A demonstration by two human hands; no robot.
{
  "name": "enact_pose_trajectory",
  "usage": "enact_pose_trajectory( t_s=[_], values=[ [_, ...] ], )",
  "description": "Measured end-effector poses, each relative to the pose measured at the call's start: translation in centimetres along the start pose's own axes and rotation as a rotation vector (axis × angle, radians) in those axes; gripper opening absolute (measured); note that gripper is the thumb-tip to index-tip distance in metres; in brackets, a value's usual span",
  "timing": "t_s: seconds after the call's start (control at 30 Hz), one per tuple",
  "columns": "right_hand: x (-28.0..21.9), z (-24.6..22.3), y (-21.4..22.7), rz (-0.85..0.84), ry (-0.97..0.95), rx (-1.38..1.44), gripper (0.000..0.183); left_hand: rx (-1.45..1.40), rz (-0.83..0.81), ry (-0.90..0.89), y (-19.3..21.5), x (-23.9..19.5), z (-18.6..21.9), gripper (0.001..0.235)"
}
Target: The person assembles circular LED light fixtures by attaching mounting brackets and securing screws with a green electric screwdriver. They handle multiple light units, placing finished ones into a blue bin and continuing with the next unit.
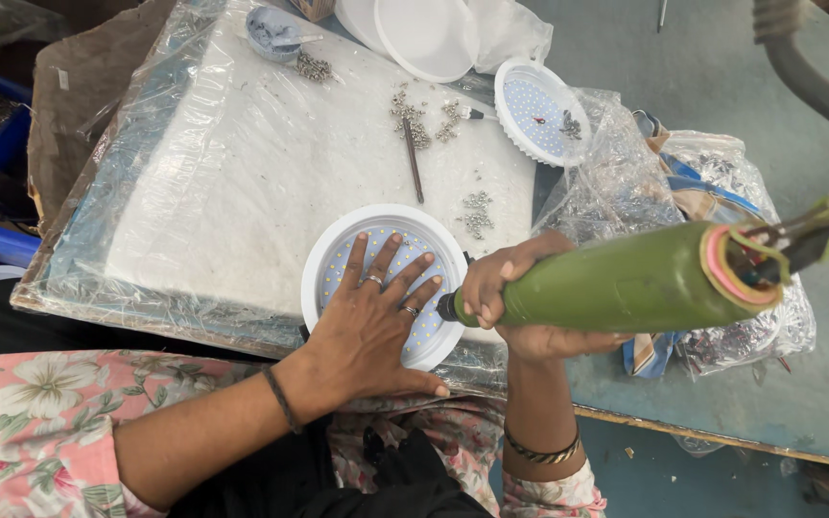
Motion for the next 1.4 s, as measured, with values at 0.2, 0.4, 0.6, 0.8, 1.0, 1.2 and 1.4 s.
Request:
enact_pose_trajectory(
  t_s=[0.2,0.4,0.6,0.8,1.0,1.2,1.4],
  values=[
    [-0.8,-0.7,0.1,0.058,0.066,-0.055,0.097,-0.007,0.025,0.011,0.0,0.4,0.1,0.131],
    [-1.5,-1.1,0.3,0.133,0.081,-0.142,0.097,-0.018,0.07,-0.019,0.3,0.9,0.2,0.127],
    [-1.0,-0.5,0.2,0.163,0.042,-0.115,0.096,-0.06,0.096,-0.009,0.1,0.8,0.3,0.123],
    [0.2,-1.4,0.2,0.251,0.068,-0.156,0.094,-0.149,0.207,-0.078,1.4,0.7,0.3,0.058],
    [1.8,-2.9,-1.3,0.193,0.077,-0.067,0.093,-0.242,0.108,0.018,1.1,1.4,-0.1,0.018],
    [3.3,-5.8,0.2,0.259,0.225,0.015,0.086,-0.226,0.346,-0.184,2.7,0.2,1.1,0.013],
    [2.8,-5.4,0.4,0.207,0.146,0.067,0.083,-0.048,0.402,-0.402,4.5,-0.2,3.2,0.013]
  ],
)
Point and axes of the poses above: each hand's wrist, its own x-axis towards the middle knuckle, its own y-axis out of the back of the hand, z = x × y, the point moved 10 cm from there along x, towards the middle knuckle, and after that the axes turned 9 degrees about y, right-handed, at the moved point
